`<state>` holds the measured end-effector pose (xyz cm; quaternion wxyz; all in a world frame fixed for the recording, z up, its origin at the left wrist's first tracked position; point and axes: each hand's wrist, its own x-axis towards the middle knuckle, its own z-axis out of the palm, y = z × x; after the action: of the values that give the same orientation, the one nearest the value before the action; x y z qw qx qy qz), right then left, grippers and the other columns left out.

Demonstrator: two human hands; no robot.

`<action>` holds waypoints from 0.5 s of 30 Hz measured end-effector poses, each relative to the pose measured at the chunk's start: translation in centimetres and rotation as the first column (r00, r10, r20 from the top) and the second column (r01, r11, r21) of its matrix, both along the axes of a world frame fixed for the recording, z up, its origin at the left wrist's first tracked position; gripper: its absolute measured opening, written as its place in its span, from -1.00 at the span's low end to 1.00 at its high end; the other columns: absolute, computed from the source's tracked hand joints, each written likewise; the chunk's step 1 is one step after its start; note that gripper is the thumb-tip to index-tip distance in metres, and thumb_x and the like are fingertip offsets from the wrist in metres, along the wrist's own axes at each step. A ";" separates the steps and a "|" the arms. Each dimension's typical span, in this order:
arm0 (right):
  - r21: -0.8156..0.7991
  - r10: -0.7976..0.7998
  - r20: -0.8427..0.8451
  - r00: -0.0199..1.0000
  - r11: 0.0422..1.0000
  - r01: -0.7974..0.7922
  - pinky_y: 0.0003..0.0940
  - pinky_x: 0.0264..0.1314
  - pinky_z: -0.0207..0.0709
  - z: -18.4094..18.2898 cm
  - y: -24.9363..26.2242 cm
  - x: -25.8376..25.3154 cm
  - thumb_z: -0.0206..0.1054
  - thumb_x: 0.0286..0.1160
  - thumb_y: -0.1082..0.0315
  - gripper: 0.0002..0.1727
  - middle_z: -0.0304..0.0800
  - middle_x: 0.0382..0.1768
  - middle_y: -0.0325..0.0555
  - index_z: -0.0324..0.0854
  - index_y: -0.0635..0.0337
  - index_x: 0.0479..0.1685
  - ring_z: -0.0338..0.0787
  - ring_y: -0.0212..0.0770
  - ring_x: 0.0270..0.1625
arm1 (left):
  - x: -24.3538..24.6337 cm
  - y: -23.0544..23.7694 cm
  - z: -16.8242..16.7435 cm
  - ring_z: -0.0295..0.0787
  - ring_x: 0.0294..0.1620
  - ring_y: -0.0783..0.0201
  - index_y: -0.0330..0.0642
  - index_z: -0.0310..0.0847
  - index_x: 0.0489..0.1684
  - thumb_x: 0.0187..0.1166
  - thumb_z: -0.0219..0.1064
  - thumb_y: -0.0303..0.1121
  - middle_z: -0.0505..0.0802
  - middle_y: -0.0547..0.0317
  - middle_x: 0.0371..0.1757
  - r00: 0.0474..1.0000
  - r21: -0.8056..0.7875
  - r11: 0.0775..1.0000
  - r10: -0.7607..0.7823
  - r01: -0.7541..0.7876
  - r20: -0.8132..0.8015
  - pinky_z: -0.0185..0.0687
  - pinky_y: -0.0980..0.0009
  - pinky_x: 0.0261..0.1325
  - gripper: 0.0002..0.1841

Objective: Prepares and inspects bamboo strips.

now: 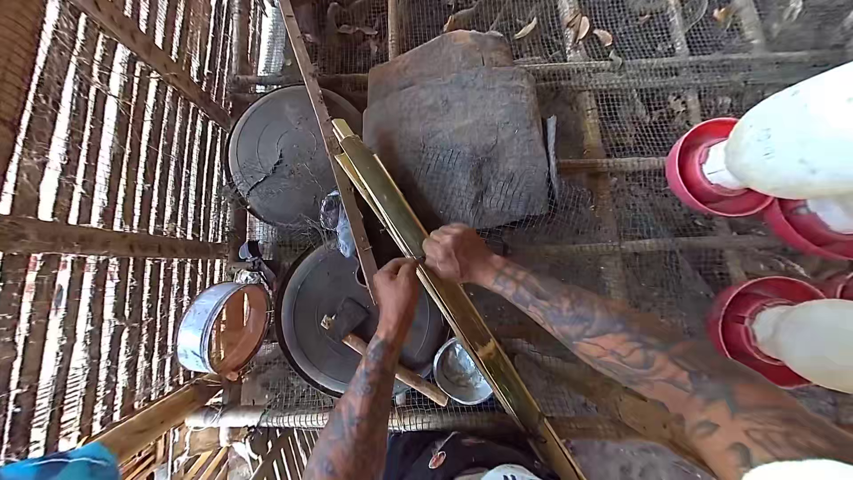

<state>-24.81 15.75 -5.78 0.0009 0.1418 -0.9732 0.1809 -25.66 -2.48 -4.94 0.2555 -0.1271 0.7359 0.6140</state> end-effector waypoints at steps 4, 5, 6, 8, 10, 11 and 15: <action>0.122 -0.170 0.048 0.984 0.979 0.163 0.24 -0.37 0.60 -3.4 2.0 -1.0 0.30 0.43 0.23 -0.69 0.74 -0.50 0.18 0.67 0.28 -0.55 0.83 0.25 -0.35 | 1.8 -2.1 -1.4 0.46 -0.64 0.37 -0.33 0.78 -0.31 0.60 0.24 -0.42 0.66 0.19 -0.58 0.999 -0.211 0.977 -0.034 0.035 0.009 0.46 0.33 -0.49 -0.79; 0.100 -0.234 0.062 0.970 0.969 0.227 0.28 -0.36 0.62 -3.1 2.0 -1.0 0.32 0.46 0.25 -0.71 0.76 -0.43 0.21 0.70 0.30 -0.48 0.83 0.27 -0.31 | 2.2 -2.0 -1.4 0.52 -0.56 0.33 -0.36 0.78 -0.24 0.63 0.24 -0.41 0.70 0.14 -0.51 0.999 -0.196 0.980 -0.024 0.029 0.030 0.51 0.29 -0.40 -0.79; 0.055 -0.328 0.116 0.937 0.944 0.324 0.30 -0.30 0.64 -2.5 1.5 0.3 0.30 0.52 0.24 -0.72 0.80 -0.34 0.21 0.73 0.29 -0.38 0.85 0.27 -0.24 | 3.0 -2.3 -1.8 0.55 -0.51 0.33 -0.37 0.76 -0.13 0.65 0.22 -0.40 0.72 0.12 -0.46 0.999 -0.167 0.986 -0.015 0.024 0.052 0.52 0.31 -0.36 -0.78; -0.051 -0.491 0.331 0.806 0.844 0.534 0.35 0.09 0.64 0.4 1.8 1.2 0.21 0.74 0.03 -0.55 0.80 0.02 0.23 0.68 0.32 0.09 0.82 0.26 0.06 | 3.2 -3.1 -2.2 0.55 -0.50 0.35 -0.39 0.58 0.31 0.78 0.16 -0.31 0.70 0.11 -0.36 0.992 -0.031 0.998 -0.044 0.048 0.118 0.55 0.37 -0.38 -0.66; -0.131 -0.518 0.491 0.700 0.751 0.647 0.25 0.38 0.60 1.8 1.3 6.2 0.30 0.61 -0.15 -0.21 0.72 0.29 0.29 0.38 0.31 0.61 0.77 0.23 0.29 | 5.6 -4.8 -1.3 0.74 -0.28 0.20 -0.33 0.28 0.66 0.81 0.14 -0.23 0.78 -0.08 -0.12 0.962 0.088 0.988 -0.141 0.123 0.236 0.72 0.25 -0.16 -0.47; -0.124 -0.513 0.567 0.644 0.720 0.683 0.25 0.46 0.55 1.9 0.3 9.3 0.41 0.47 -0.21 -0.02 0.65 0.40 0.32 0.22 0.29 0.74 0.72 0.25 0.38 | 7.2 -5.5 -0.5 0.81 -0.14 0.12 -0.32 0.27 0.68 0.77 0.19 -0.23 0.81 -0.16 0.00 0.941 0.119 0.978 -0.200 0.173 0.273 0.76 0.16 -0.02 -0.44; -0.053 -0.537 0.657 0.529 0.667 0.743 0.43 0.42 0.52 -0.2 -4.8 18.8 0.84 -0.18 -0.11 0.48 0.58 0.46 0.43 -0.06 0.20 0.88 0.67 0.40 0.41 | 14.8 -7.5 1.8 0.82 -0.14 0.10 -0.35 0.54 0.44 0.67 0.31 -0.26 0.84 -0.15 -0.02 0.900 0.147 0.936 -0.348 0.319 0.265 0.76 0.11 0.02 -0.55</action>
<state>-5.99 10.93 -5.93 -0.2107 -0.2975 -0.8585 0.3607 -10.83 -10.02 -3.11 0.4667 -0.0740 0.6703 0.5722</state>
